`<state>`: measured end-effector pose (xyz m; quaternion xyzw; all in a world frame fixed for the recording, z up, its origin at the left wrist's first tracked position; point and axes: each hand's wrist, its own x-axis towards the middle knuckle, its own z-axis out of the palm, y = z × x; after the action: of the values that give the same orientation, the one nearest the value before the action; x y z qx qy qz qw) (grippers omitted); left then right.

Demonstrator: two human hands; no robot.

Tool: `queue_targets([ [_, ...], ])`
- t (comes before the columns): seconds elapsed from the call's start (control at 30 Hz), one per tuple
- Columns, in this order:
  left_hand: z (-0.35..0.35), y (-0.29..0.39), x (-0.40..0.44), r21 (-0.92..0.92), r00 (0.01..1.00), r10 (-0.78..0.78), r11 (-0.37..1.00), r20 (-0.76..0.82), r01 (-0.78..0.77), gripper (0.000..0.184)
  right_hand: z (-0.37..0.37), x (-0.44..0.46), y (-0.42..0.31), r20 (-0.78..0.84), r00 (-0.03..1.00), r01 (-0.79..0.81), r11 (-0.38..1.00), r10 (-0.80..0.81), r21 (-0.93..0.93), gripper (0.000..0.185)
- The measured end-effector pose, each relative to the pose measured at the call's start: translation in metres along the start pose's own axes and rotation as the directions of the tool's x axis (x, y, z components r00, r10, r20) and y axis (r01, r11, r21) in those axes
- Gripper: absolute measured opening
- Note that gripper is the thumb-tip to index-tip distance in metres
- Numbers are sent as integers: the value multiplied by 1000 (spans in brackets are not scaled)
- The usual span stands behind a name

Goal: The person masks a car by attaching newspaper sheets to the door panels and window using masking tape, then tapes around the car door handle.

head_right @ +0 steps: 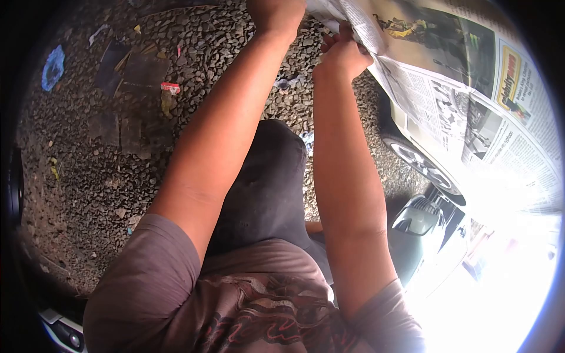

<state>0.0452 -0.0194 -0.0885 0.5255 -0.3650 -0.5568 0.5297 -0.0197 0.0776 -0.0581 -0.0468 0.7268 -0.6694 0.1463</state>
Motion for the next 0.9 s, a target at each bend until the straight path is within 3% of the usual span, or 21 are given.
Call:
queue_targets([
  [0.17,-3,-1,-4,54,996,37,998,-78,-33,45,-4,7,3,0,1000,1,1000,-1,12,45],
  [0.23,-12,-1,-2,47,994,-106,993,-15,107,45,-7,9,4,32,999,7,1000,-8,25,46],
  [0.3,-11,-2,2,51,998,-66,997,0,65,45,-6,8,5,62,998,9,999,-11,31,47],
  [0.37,-8,-6,2,16,999,21,1000,-46,-20,43,-2,4,2,-25,1000,-14,1000,14,3,48],
  [0.77,1,-9,-7,7,1000,13,1000,-12,-13,42,-6,7,3,43,999,-19,1000,19,1,47],
  [0.9,-3,10,-11,95,999,-35,995,20,33,45,-6,7,4,-33,999,-39,999,39,-4,55],
])
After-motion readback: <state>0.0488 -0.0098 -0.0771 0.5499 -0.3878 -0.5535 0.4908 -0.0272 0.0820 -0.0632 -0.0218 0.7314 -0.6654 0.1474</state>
